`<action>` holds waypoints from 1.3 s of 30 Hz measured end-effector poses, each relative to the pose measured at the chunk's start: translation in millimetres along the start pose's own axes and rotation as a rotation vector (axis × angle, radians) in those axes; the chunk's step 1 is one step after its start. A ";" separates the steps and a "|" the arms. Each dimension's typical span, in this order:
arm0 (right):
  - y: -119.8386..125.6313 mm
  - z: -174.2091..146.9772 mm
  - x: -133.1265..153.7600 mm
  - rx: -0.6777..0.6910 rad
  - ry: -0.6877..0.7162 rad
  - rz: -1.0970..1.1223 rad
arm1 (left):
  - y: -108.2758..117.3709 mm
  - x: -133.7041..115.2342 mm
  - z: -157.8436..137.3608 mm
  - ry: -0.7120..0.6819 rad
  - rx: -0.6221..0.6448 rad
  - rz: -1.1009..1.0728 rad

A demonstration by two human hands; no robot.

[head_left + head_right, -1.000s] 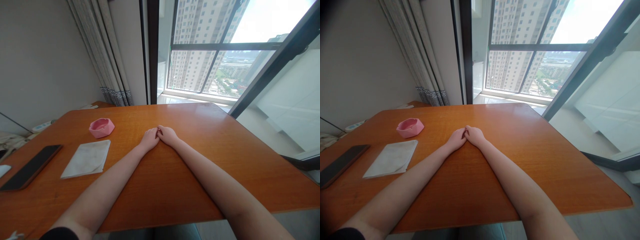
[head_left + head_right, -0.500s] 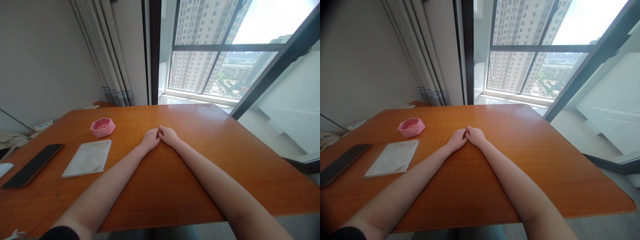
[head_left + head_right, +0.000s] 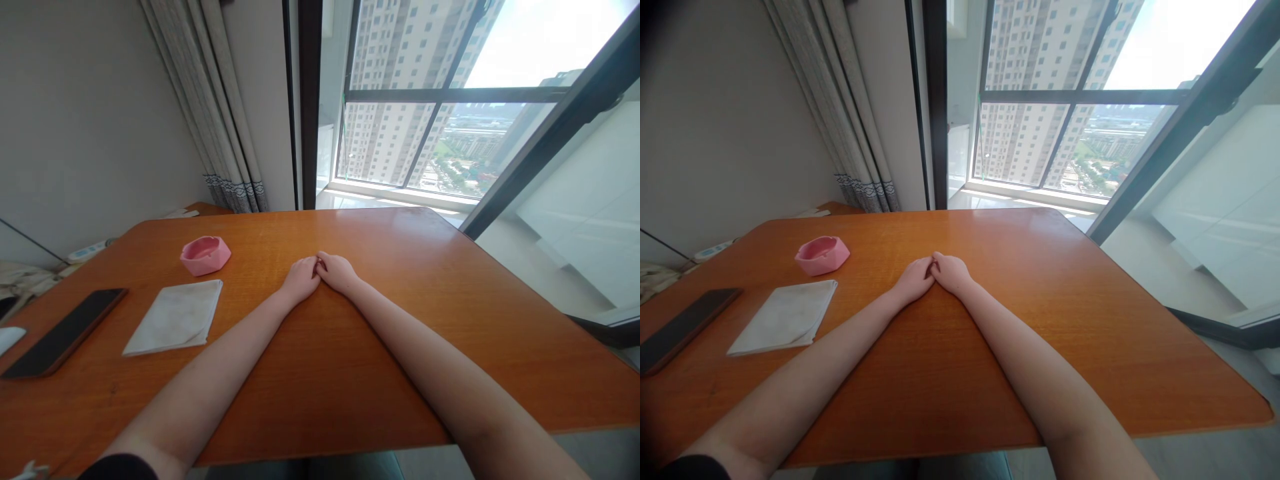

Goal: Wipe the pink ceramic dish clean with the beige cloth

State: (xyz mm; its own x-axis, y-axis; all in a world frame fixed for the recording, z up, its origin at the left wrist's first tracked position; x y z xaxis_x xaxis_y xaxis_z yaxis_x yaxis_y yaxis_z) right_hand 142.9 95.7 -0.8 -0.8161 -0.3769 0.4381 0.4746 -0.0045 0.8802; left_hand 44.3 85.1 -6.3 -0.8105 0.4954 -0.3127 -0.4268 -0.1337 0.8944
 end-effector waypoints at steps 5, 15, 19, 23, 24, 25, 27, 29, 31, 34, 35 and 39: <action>-0.1 -2.1 0.9 0.001 0.009 0.008 | 7.3 5.8 1.0 0.016 0.032 -0.037; -1.4 -2.8 2.8 0.030 0.023 0.003 | 133.9 130.5 -57.9 0.568 -0.328 0.598; -0.5 -3.3 4.0 0.034 0.028 0.008 | 128.7 164.6 -74.4 0.720 -0.073 0.567; 0.3 -3.9 3.9 0.034 0.026 0.038 | 125.4 170.7 -71.9 0.656 -0.046 0.565; 0.1 -3.4 2.8 0.030 0.018 0.057 | 125.8 169.1 -70.7 0.632 -0.067 0.571; -0.1 -2.5 0.9 0.020 0.003 0.087 | 125.9 165.9 -69.1 0.602 -0.089 0.576; -0.2 0.1 -5.1 -0.020 -0.037 0.184 | 123.9 153.6 -64.0 0.523 -0.133 0.578; 0.2 3.3 -12.6 -0.083 -0.066 0.324 | 117.4 133.3 -56.4 0.434 -0.161 0.563; 0.5 6.4 -19.9 -0.145 -0.079 0.465 | 107.6 105.6 -47.8 0.326 -0.196 0.504; -0.4 10.3 -28.4 -0.192 -0.098 0.591 | 89.8 57.0 -39.4 0.111 -0.222 0.301; -1.0 11.4 -30.1 -0.196 -0.102 0.611 | 83.4 42.2 -38.6 0.049 -0.196 0.243; -3.3 14.7 -33.1 -0.212 -0.103 0.651 | 65.1 1.6 -43.4 -0.113 -0.067 0.134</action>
State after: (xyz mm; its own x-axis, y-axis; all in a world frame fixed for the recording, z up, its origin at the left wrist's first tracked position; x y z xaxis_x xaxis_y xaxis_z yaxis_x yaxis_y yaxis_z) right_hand 163.5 121.8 -15.6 -0.3651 -0.2741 0.8897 0.9242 0.0082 0.3818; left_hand -2.2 39.9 37.6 -0.8132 0.5621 -0.1507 -0.3467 -0.2601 0.9012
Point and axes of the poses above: each hand's wrist, its own z-axis towards the middle knuckle, its own y-axis out of the back of the hand, x = y × z, the point moved 5 cm from there along z, towards the middle knuckle, and after that the axes turned 10 degrees about z, right-handed, at the moved point
